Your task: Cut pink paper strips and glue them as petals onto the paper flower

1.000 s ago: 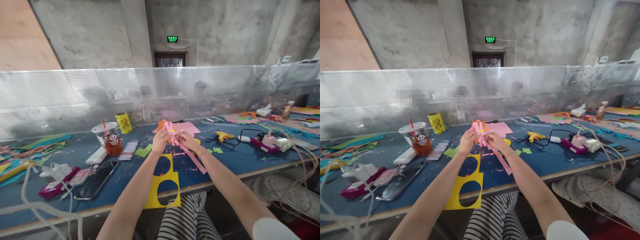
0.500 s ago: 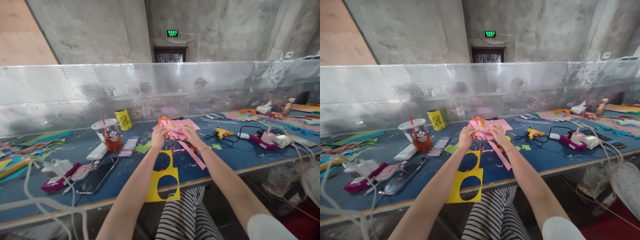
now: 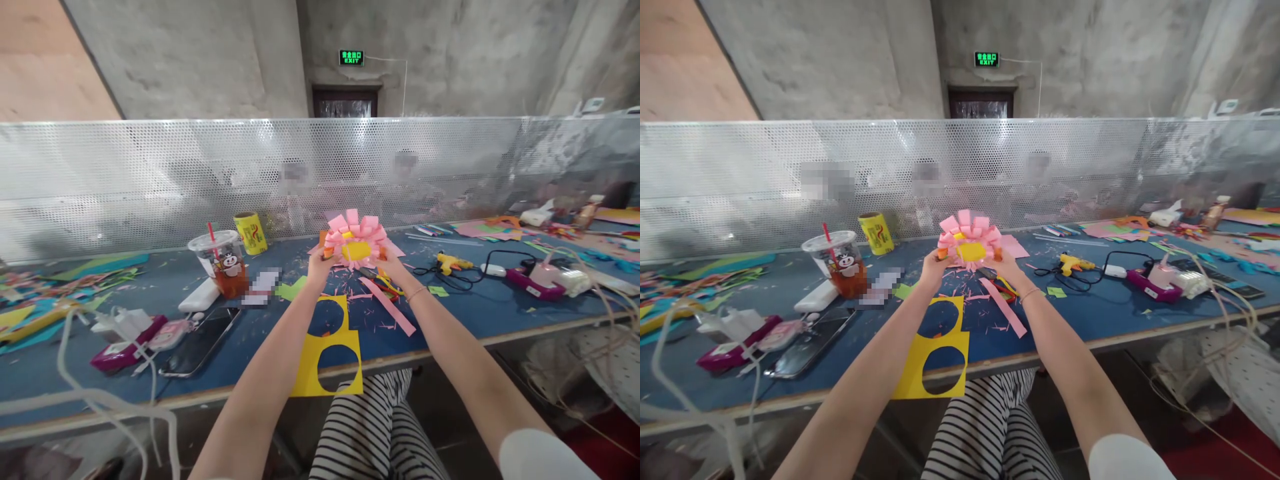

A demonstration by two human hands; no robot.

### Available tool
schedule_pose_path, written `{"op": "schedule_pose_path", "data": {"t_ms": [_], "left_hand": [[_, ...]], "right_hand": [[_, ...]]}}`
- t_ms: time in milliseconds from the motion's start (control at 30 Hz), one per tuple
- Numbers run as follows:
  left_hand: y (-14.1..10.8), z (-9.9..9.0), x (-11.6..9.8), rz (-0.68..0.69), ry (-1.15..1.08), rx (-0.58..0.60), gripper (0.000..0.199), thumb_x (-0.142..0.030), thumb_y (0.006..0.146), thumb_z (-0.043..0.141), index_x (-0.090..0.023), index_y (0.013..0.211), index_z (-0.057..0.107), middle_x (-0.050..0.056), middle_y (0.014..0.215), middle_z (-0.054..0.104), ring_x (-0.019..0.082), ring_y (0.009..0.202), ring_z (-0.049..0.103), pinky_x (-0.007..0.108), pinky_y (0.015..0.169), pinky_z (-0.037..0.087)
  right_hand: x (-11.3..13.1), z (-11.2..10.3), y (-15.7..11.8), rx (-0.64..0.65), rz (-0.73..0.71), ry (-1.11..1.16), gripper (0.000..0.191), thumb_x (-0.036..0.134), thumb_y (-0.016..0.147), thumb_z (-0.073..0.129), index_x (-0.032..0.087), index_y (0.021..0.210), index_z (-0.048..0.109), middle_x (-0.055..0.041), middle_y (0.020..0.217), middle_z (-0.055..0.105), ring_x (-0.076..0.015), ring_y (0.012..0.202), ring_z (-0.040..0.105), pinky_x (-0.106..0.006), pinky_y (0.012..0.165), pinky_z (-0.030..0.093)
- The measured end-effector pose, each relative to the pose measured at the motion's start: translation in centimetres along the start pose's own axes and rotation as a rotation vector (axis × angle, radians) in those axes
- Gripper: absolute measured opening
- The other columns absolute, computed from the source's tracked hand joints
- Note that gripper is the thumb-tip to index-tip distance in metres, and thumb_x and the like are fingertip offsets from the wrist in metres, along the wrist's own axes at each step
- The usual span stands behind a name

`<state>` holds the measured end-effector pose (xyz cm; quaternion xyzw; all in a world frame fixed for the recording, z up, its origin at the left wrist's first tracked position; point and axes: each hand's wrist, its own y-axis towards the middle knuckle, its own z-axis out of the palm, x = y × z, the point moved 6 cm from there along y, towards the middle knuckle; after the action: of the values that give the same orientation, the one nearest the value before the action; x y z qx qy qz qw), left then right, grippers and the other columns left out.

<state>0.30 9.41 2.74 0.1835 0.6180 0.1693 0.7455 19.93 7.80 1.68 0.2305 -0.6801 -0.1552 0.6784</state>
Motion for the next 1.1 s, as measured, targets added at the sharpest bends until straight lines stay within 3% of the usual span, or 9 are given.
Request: {"op": "schedule_pose_path", "data": {"t_ms": [100,233,367,467,600,733,933,1100], "left_hand": [[-0.2,0.5,0.0,-0.031,-0.027,0.048,0.029,-0.027,0.051,0.076,-0.015,0.073,0.063,-0.003,0.067,0.061,0.010,0.061,0.055,0.026,0.062,0.048],[-0.5,1.2,0.1,-0.055,0.015,0.120,0.032,-0.026,0.049,0.078,-0.014,0.074,0.062,-0.003,0.064,0.059,0.010,0.060,0.055,0.026,0.062,0.049],[-0.6,1.9,-0.1,-0.061,-0.032,0.232,0.055,-0.024,0.046,0.081,-0.016,0.096,0.059,0.002,0.087,0.066,0.015,0.077,0.062,0.031,0.073,0.051],[-0.5,1.9,-0.8,-0.001,-0.064,0.271,0.065,-0.027,0.051,0.080,-0.019,0.110,0.053,0.007,0.106,0.064,0.020,0.093,0.061,0.035,0.082,0.050],[-0.5,1.5,-2.3,0.133,0.007,0.214,0.070,-0.028,0.052,0.080,-0.020,0.115,0.050,0.008,0.113,0.061,0.021,0.102,0.059,0.034,0.086,0.049],[-1.1,2.1,-3.5,0.170,0.120,0.228,0.060,-0.029,0.052,0.081,-0.017,0.105,0.056,0.007,0.103,0.064,0.019,0.093,0.061,0.031,0.082,0.049],[-1.4,2.4,-3.9,0.234,0.368,0.189,0.040,-0.029,0.056,0.077,-0.015,0.092,0.064,0.008,0.093,0.067,0.020,0.089,0.062,0.032,0.081,0.048],[-1.7,3.2,-5.0,0.518,0.638,0.250,0.019,-0.026,0.067,0.069,-0.020,0.085,0.069,0.006,0.091,0.070,0.018,0.088,0.061,0.034,0.084,0.045]], "right_hand": [[0.0,0.2,0.0,-0.007,0.030,-0.007,0.044,0.041,0.063,0.070,0.015,0.097,0.061,-0.0075,0.096,0.068,-0.0219,0.092,0.063,-0.041,0.088,0.047],[-0.7,-0.9,0.6,-0.080,0.020,-0.008,0.043,0.035,0.062,0.071,0.016,0.099,0.060,-0.0053,0.095,0.068,-0.0214,0.090,0.064,-0.040,0.086,0.048],[-1.4,-1.7,1.1,-0.127,0.022,-0.089,0.044,0.034,0.060,0.072,0.016,0.098,0.062,-0.0044,0.093,0.068,-0.0225,0.090,0.063,-0.040,0.084,0.048],[-1.2,-1.7,1.2,-0.127,-0.020,-0.097,0.044,0.035,0.060,0.071,0.015,0.098,0.062,-0.0048,0.093,0.068,-0.0222,0.091,0.062,-0.038,0.085,0.048],[-0.8,-2.0,1.1,-0.180,-0.071,-0.173,0.043,0.033,0.060,0.070,0.014,0.098,0.063,-0.0055,0.094,0.069,-0.0217,0.091,0.062,-0.037,0.086,0.046],[-0.3,-3.3,0.9,-0.304,-0.114,-0.320,0.037,0.027,0.060,0.067,0.015,0.095,0.064,-0.0069,0.094,0.069,-0.0227,0.089,0.062,-0.038,0.084,0.047],[-0.2,-3.7,1.1,-0.273,-0.231,-0.451,0.025,0.022,0.065,0.060,0.016,0.089,0.064,-0.0075,0.101,0.066,-0.0207,0.093,0.059,-0.036,0.087,0.044],[-0.6,-3.4,1.4,-0.192,-0.212,-0.638,0.029,0.024,0.068,0.061,0.018,0.097,0.062,-0.0072,0.104,0.063,-0.0205,0.100,0.056,-0.035,0.090,0.043]]}}
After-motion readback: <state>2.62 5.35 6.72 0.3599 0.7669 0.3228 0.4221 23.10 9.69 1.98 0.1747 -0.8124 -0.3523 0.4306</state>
